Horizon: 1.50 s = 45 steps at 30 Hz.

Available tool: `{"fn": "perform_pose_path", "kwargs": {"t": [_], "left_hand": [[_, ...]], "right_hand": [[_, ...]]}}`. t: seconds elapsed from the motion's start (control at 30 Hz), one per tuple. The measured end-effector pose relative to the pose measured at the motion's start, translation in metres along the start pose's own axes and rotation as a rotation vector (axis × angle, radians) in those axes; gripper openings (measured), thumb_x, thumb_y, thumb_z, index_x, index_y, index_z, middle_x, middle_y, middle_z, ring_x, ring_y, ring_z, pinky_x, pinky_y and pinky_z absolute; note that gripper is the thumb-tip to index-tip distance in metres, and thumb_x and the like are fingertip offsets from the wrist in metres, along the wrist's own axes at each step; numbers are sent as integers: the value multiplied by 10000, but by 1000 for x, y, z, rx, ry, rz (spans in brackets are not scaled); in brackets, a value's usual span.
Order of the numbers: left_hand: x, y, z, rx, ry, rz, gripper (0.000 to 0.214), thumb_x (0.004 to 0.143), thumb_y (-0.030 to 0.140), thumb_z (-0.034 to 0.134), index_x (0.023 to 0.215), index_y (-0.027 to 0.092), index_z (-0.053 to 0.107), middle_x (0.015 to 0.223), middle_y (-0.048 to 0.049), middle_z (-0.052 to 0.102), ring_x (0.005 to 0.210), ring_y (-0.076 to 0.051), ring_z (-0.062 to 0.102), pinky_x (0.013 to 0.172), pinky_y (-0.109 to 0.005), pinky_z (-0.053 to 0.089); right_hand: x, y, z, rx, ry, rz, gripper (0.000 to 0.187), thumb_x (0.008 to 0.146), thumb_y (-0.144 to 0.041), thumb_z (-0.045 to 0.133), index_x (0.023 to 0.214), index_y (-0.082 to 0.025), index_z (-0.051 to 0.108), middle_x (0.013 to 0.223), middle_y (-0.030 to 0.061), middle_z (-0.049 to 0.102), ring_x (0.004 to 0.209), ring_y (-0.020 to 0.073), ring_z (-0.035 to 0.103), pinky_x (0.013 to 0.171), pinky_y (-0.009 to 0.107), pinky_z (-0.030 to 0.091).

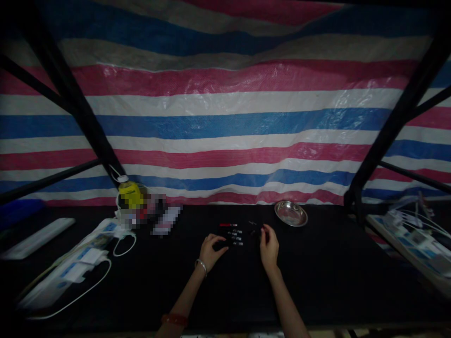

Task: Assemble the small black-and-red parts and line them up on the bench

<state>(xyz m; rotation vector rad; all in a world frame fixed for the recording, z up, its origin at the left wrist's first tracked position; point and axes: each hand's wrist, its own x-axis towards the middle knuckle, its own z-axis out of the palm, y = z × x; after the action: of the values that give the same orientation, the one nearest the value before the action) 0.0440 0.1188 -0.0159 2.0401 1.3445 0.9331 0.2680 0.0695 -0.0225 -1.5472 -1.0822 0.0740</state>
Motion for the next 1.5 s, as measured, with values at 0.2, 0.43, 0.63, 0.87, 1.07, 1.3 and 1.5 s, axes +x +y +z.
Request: {"fn": "perform_pose_path", "kwargs": {"t": [0.2, 0.43, 0.63, 0.87, 1.07, 1.3, 1.5], "left_hand": [[1, -2, 0, 4, -6, -2, 221, 640, 324, 704, 844, 244, 669, 820, -7, 584, 779, -163, 547, 722, -295, 445], [7, 5, 2, 12, 31, -15, 170, 674, 379, 663, 777, 244, 669, 799, 2, 600, 756, -151, 555, 707, -279, 432], [10, 4, 5, -12, 50, -34, 202, 754, 389, 562, 719, 215, 659, 692, 1, 555, 693, -143, 535, 662, -264, 418], [11, 0, 7, -57, 64, -30, 215, 753, 392, 557, 701, 205, 650, 673, 2, 538, 660, -140, 515, 627, -255, 403], [10, 2, 6, -85, 79, -20, 177, 736, 358, 578, 690, 205, 655, 661, 8, 557, 638, -132, 512, 625, -258, 400], [3, 13, 2, -139, 154, 16, 153, 754, 321, 571, 794, 197, 651, 727, -4, 550, 634, -124, 519, 577, -245, 432], [-8, 34, 7, 53, 157, 292, 380, 794, 280, 565, 1170, 248, 519, 1067, -59, 567, 976, -199, 555, 855, -371, 469]], "right_hand": [[9, 1, 9, -166, -32, -100, 359, 864, -388, 390, 988, -166, 644, 859, 83, 647, 833, 209, 539, 782, 350, 436], [0, -7, 7, -240, -381, -295, 222, 811, -295, 495, 909, -242, 687, 814, 36, 671, 789, 194, 546, 744, 326, 420], [5, -7, 4, -235, -355, -238, 246, 783, -347, 533, 942, -241, 687, 883, 59, 660, 830, 211, 540, 762, 342, 410], [15, 25, -19, -244, -146, -15, 248, 744, -314, 515, 886, -194, 679, 842, 74, 623, 812, 216, 531, 751, 340, 400], [8, 37, -30, -285, -259, 27, 264, 678, -414, 620, 856, -230, 688, 899, 70, 575, 859, 223, 532, 780, 336, 405], [9, 32, -29, -224, -316, 43, 253, 721, -459, 589, 742, -225, 684, 853, 66, 572, 838, 225, 543, 783, 361, 417], [-9, -4, -8, 3, -167, -109, 268, 832, -426, 493, 844, -196, 631, 834, 68, 601, 822, 209, 556, 758, 356, 443]]}}
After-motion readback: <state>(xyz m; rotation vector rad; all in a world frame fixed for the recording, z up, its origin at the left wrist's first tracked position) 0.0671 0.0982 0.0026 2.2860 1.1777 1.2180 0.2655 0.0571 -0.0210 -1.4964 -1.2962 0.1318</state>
